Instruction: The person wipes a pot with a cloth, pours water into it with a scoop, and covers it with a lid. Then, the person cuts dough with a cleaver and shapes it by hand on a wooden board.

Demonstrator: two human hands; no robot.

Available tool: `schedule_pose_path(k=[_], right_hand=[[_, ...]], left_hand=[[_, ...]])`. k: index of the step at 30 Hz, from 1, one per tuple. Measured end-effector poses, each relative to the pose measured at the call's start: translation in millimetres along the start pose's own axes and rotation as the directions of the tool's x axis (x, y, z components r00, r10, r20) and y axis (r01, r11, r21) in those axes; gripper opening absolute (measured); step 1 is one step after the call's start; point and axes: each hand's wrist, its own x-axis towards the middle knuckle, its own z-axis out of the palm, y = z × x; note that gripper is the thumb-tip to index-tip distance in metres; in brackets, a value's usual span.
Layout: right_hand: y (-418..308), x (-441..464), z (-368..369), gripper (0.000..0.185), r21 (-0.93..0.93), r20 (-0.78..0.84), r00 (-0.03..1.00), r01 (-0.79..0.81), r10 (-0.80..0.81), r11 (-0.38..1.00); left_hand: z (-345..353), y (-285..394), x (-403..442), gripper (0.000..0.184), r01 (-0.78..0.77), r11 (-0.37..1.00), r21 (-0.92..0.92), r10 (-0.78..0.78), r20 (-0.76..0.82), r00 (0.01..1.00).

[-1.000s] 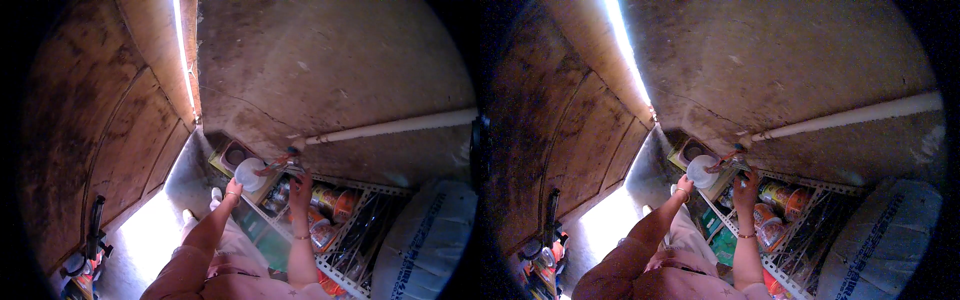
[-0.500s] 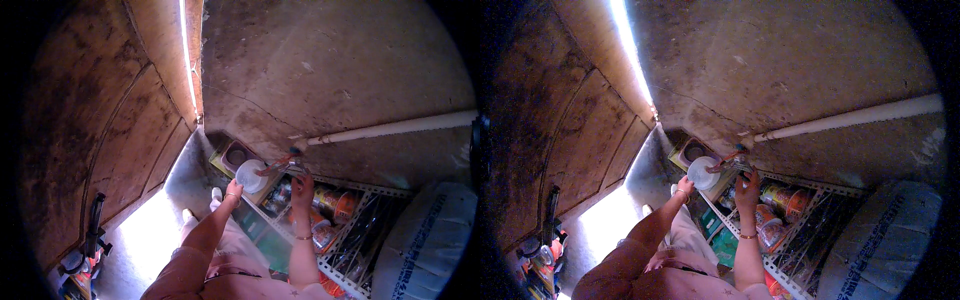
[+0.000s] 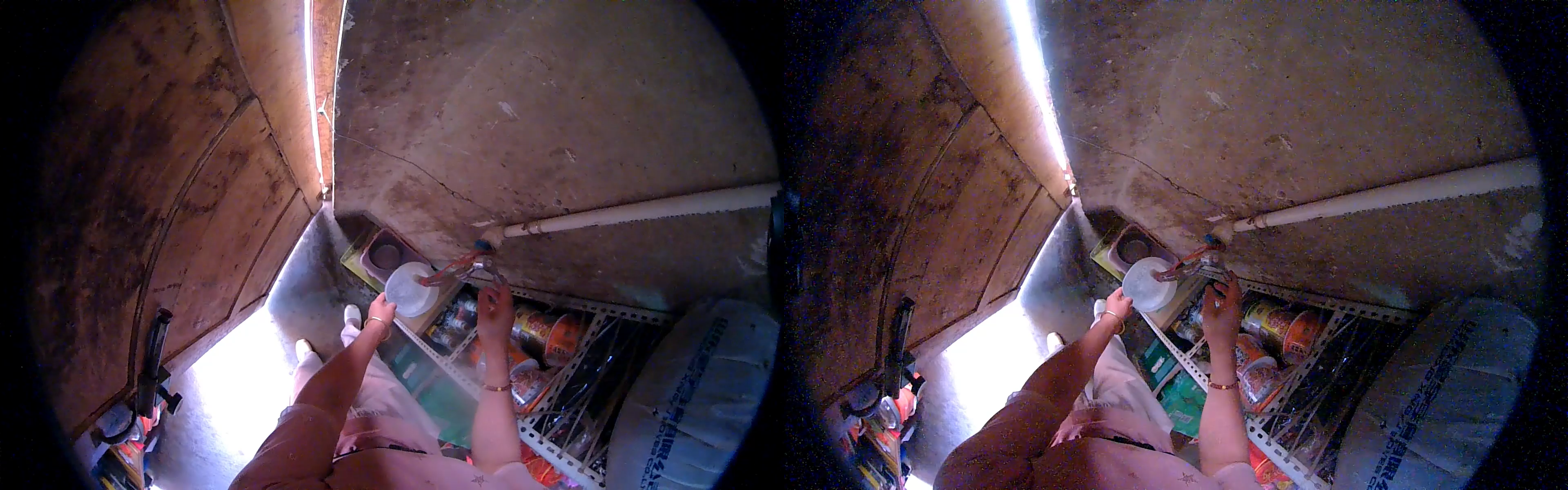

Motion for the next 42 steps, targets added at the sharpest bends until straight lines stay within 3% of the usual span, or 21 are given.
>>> schedule_pose_path(k=[9,12,15,18,21,27,30,33,36,38,42], right_hand=[[-0.1,-1.7,1.3,0.043,0.098,-0.037,0.999,0.038,-0.034,0.994],[4.8,-0.6,1.3,0.040,-0.039,-0.049,0.999,0.011,-0.013,0.999],[-0.8,0.6,2.0,0.040,0.084,-0.049,0.994,0.104,-0.100,0.991],[-7.5,-2.5,-1.2,0.039,0.114,-0.004,1.000,-0.017,0.017,0.993],[-6.3,-2.3,-0.5,0.036,0.056,-0.048,0.997,0.062,-0.059,0.997],[-11.1,-5.4,-3.8,0.029,0.053,0.033,0.999,-0.005,0.003,0.999],[2.6,-8.5,-1.2,0.024,-0.073,-0.034,0.993,0.111,-0.114,0.991],[-13.6,-12.9,-2.4,0.017,-0.130,0.036,0.998,0.046,-0.042,0.990],[-24.6,-5.4,9.3,0.025,-0.316,0.294,0.933,0.301,-0.208,0.900],[-62.2,-3.4,17.6,0.027,-0.355,0.258,0.966,0.065,0.030,0.933],[-53.8,-42.1,17.5,0.027,-0.192,0.099,0.991,0.103,-0.085,0.976]], left_hand=[[-5.0,7.4,-11.9,0.034,-0.030,0.993,-0.114,0.033,0.019,0.999],[-7.9,12.0,-16.1,0.032,-0.025,0.988,-0.155,0.032,0.044,0.999],[-7.6,16.5,-19.5,0.031,-0.048,0.983,-0.179,0.058,0.052,0.997],[-7.0,16.6,-22.2,0.031,-0.052,0.967,-0.250,0.070,0.065,0.995],[-7.9,12.4,-18.3,0.032,-0.042,0.959,-0.280,0.069,0.085,0.994],[-7.3,10.9,-19.3,0.035,-0.043,0.943,-0.331,0.079,0.097,0.992],[-8.7,18.9,-25.1,0.037,-0.029,0.934,-0.356,0.070,0.102,0.992],[-13.0,21.3,-29.1,0.039,-0.039,0.941,-0.335,0.078,0.105,0.991],[-17.8,21.5,-28.5,0.043,-0.072,0.933,-0.352,0.112,0.095,0.989],[-22.9,15.4,-23.8,0.046,-0.092,0.922,-0.376,0.137,0.094,0.986],[-46.9,0.6,-22.3,0.050,-0.151,0.937,-0.315,0.204,0.143,0.968]])
